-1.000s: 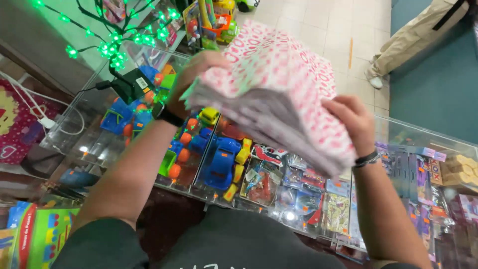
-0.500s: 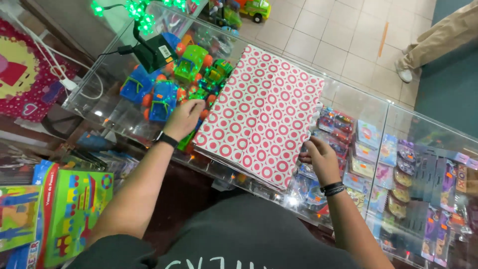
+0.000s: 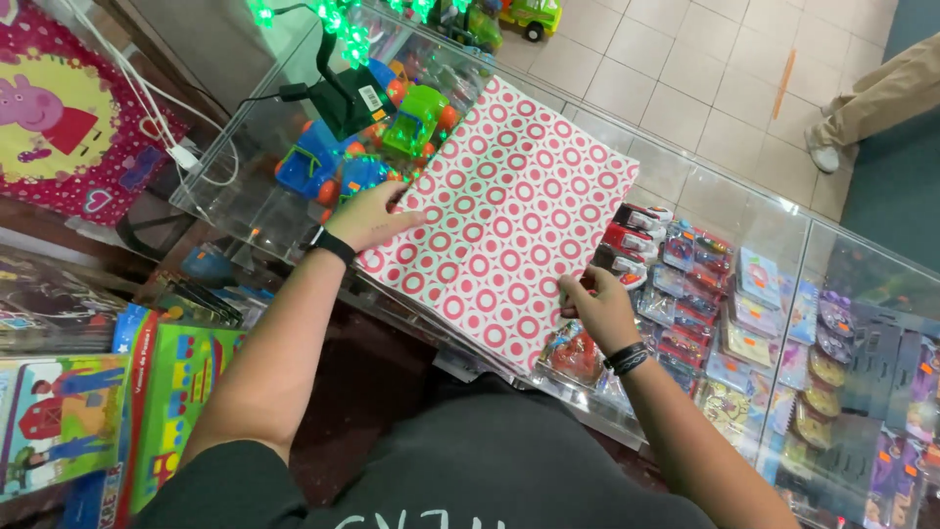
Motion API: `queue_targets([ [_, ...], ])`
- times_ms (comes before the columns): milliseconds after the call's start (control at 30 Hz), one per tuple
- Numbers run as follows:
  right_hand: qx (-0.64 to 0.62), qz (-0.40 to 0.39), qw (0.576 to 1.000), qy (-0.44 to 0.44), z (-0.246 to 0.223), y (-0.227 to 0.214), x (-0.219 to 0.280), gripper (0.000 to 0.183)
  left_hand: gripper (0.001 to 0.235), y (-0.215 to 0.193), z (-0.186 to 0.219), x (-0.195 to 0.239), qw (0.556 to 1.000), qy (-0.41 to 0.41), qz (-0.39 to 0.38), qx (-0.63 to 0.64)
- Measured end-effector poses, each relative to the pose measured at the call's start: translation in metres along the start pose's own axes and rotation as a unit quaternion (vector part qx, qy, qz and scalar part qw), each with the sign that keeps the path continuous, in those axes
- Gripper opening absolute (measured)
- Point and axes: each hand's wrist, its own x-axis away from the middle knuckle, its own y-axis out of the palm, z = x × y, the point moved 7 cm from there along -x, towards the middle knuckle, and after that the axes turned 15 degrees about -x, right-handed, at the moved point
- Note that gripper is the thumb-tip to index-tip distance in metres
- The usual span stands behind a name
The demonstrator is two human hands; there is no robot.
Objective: Assembling paper bags by folding patterned paper sheets and applying glue to the edges.
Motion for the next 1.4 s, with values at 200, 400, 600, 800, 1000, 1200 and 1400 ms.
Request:
queue_targets([
  [200,0.028,-0.035,0.998,0.045,-0.001,0.063,0.013,0.043,0.066,-0.018,-0.085,-0.055,0.976,-0.06,0.094,-0.186],
  [400,0.066,-0.041,0.996,0.036,-0.007,0.077,0.013,0.045,0.037,-0.037,-0.088,-0.057,0.937,-0.035,0.261,-0.228],
  [600,-0.05,-0.039,0.997,0.048,0.038,0.052,0.004,0.034,0.024,-0.06,-0.071,-0.039,0.958,-0.064,0.246,-0.136],
  [800,-0.07,-0.068,0.995,0.016,0.011,0.049,0.039,0.027,0.023,-0.061,-0.086,-0.048,0.967,-0.071,0.216,-0.115],
  [1000,-0.073,-0.093,0.993,-0.002,0.023,0.032,0.05,0.024,0.041,-0.069,-0.071,-0.037,0.981,-0.069,0.168,-0.071],
  [1200,-0.086,-0.144,0.986,-0.013,0.025,0.009,0.064,0.02,0.026,-0.068,-0.107,-0.062,0.962,-0.045,0.24,-0.119],
  [1400,-0.112,-0.188,0.976,-0.003,0.047,-0.043,0.08,0.017,0.012,-0.061,-0.071,-0.02,0.84,-0.03,0.439,-0.319],
])
